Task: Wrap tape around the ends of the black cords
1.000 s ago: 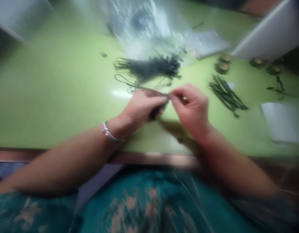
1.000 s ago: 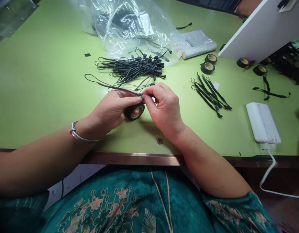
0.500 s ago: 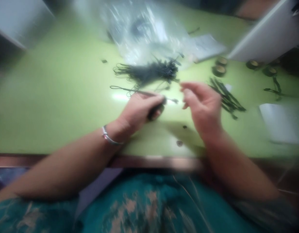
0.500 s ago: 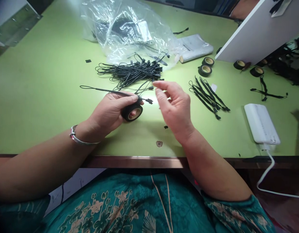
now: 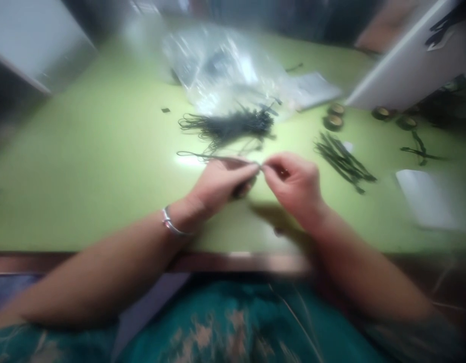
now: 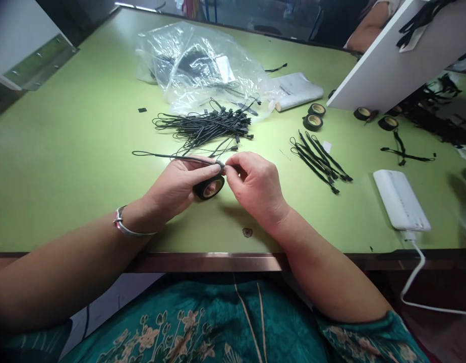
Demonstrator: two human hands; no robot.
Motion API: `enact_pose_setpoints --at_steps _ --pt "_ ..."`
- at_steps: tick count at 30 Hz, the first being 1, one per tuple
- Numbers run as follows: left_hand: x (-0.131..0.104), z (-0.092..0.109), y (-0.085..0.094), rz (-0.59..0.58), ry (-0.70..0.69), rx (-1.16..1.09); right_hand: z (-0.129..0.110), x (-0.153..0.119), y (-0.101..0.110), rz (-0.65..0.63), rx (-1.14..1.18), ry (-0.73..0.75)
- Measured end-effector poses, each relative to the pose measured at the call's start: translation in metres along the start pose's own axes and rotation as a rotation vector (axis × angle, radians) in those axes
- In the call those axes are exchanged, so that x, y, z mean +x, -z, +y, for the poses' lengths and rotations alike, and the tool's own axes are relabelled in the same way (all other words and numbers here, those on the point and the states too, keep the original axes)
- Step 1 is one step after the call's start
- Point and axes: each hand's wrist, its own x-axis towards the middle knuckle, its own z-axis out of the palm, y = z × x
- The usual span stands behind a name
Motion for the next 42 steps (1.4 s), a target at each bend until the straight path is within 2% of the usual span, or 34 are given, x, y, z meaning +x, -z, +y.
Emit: enact_pose_setpoints --at_steps 5,8,16,24,31,37,42 --pt "0.000 -0.004 0.001 0.011 0.002 -0.020 -0.010 0.002 0.002 0.048 0.187 -0.195" --pt "0.002 -0.008 0.004 0.025 0.024 -0.023 -0.015 0.003 0.002 0.103 0.254 -0.244" --pt "0.006 -0.009 0.005 0.065 0.020 -0.151 -0.008 0.000 -0.006 0.102 0.141 -0.121" --pt "0.002 -0.004 0.002 0.017 0.053 -0.152 -0.001 -0.001 -0.011 0.087 0.087 -0.052" --pt "0.002 -0.002 0.002 0.024 0.055 -0.153 -0.001 -0.002 -0.011 0.102 0.097 -0.029" --pt "0.003 -0.004 0.003 0.086 0.050 -0.192 -0.004 -0.002 -0.010 0.131 0.109 -0.052" --pt "0.003 -0.003 0.003 0.074 0.057 -0.188 -0.002 -0.002 -0.011 0.111 0.071 -0.029"
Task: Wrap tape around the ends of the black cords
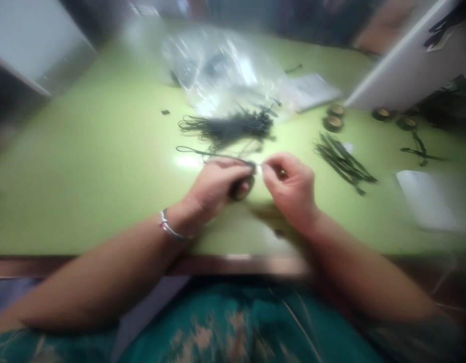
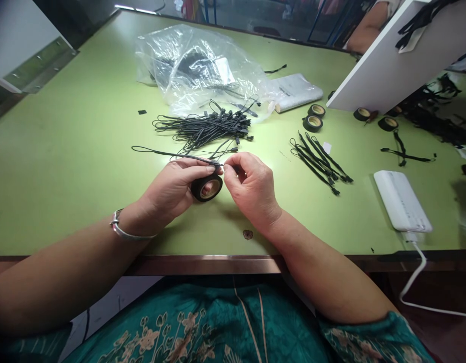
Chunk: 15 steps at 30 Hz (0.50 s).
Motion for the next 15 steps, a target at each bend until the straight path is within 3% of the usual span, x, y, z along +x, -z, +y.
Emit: enact_pose_setpoints --at_steps 10,12,15 --pt "-0.0011 0.0019 -0.0026 -0.014 -0.031 0.017 0.0063 0.0000 0.0007 -0.040 -0.227 0.196" --pt "-0.0013 0.0017 -0.0019 -0.033 -0.033 0.051 0.0059 0.0015 0.0028 -0.056 -0.176 0.169" --pt "-0.0024 0.0031 -0.0015 -0.055 -0.037 0.113 0.0039 0.0047 0.0071 -0.057 0.008 0.013"
